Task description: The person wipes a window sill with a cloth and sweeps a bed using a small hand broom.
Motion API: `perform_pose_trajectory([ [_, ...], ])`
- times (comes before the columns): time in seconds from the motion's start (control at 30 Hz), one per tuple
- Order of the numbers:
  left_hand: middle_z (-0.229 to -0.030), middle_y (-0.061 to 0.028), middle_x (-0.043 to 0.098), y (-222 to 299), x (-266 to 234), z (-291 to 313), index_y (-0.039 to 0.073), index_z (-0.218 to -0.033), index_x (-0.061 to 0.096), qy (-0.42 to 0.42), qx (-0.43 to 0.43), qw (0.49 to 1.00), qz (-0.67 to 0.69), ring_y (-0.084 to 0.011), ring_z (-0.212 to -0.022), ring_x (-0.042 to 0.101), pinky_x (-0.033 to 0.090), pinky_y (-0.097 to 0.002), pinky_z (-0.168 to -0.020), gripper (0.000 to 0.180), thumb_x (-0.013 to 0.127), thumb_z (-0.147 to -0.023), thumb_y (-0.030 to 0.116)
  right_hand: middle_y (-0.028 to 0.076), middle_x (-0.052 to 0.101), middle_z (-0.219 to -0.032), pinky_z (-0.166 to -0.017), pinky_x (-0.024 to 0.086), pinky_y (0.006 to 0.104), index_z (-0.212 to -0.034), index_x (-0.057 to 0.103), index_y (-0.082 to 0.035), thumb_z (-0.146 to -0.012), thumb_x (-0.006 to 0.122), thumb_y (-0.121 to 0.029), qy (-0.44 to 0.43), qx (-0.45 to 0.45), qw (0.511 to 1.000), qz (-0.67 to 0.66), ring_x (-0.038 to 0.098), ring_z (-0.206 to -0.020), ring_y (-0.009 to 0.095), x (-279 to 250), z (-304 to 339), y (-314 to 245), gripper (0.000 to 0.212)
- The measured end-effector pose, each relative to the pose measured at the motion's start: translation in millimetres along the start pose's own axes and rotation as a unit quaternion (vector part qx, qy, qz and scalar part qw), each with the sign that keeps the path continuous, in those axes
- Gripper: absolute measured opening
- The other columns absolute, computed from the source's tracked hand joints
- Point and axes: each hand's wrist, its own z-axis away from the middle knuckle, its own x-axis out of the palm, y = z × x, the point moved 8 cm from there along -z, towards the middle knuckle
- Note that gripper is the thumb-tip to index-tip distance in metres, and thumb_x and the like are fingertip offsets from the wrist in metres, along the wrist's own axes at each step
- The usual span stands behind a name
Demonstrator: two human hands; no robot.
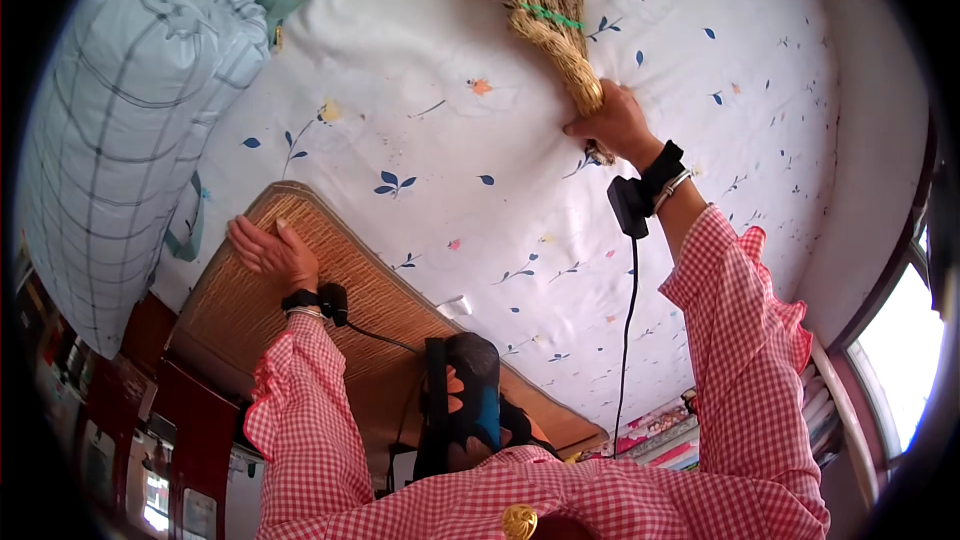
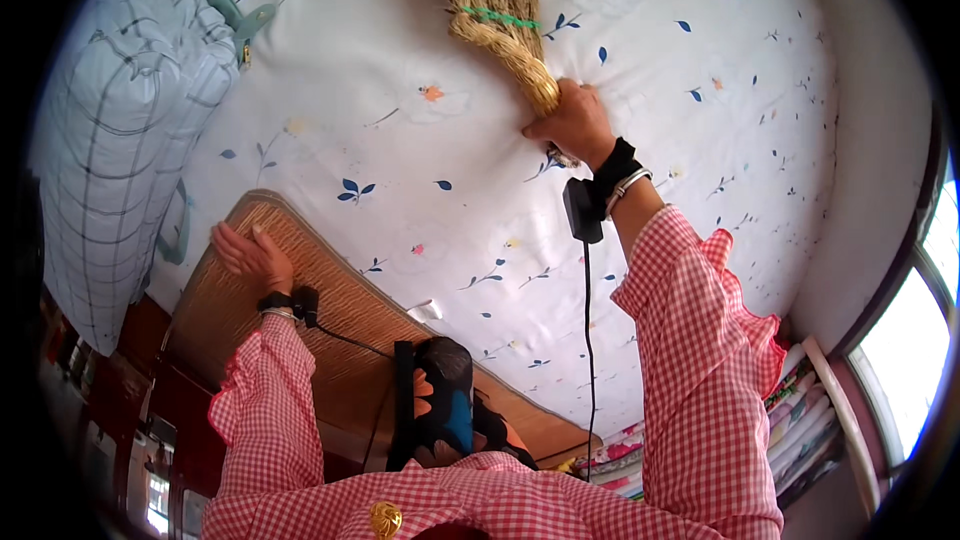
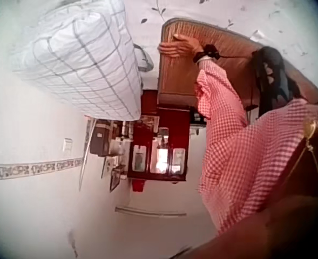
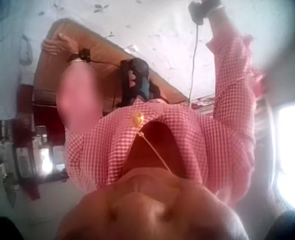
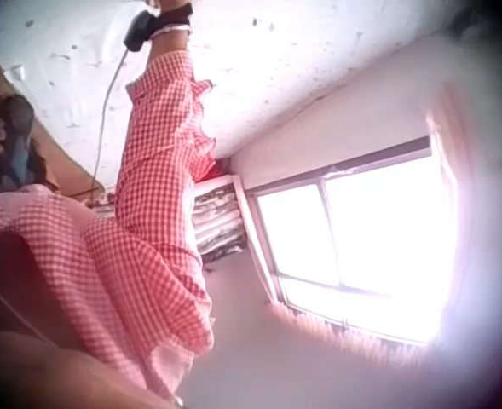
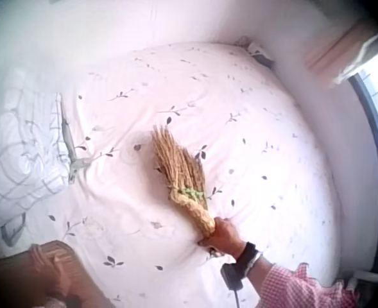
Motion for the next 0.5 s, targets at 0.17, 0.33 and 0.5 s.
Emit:
perform_pose_trajectory([
  [0.17,-0.146,-0.0193,0.025,3.9,8.3,2.1,-0.001,-0.14,0.024,0.029,0.012,1.0,-0.003,-0.0346,-0.137,0.021,0.02,-0.0488,-0.109,0.065,0.042,-0.093,0.041,0.018,0.065,-0.083,-0.073,0.049,0.0367,-0.089,0.06,0.001,-0.055,0.081,-0.03,-0.004,-0.001,1.0,0.019,0.063,-0.077,0.03,-5.4,-0.8,6.5,0.051],
  [0.33,-0.147,-0.0169,0.025,1.5,10.4,3.2,0.001,-0.141,0.024,0.029,0.015,0.999,0.005,-0.0349,-0.136,0.021,0.018,-0.0499,-0.109,0.065,0.04,-0.093,0.041,0.015,0.065,-0.081,-0.072,0.05,0.034,-0.092,0.06,0.002,-0.056,0.082,-0.031,0.035,-0.018,0.999,0.027,0.063,-0.075,0.027,-4.6,0.0,9.7,0.053],
  [0.5,-0.147,-0.015,0.026,-2.7,10.2,4.3,0.001,-0.141,0.026,0.007,0.006,1.0,0.025,-0.037,-0.136,0.02,0.018,-0.0515,-0.108,0.064,0.038,-0.094,0.042,0.007,0.063,-0.089,-0.078,0.049,0.0294,-0.108,0.056,-0.002,-0.069,0.078,-0.016,-0.024,-0.004,0.999,-0.033,0.061,-0.081,0.015,0.2,6.3,3.5,0.047],
])
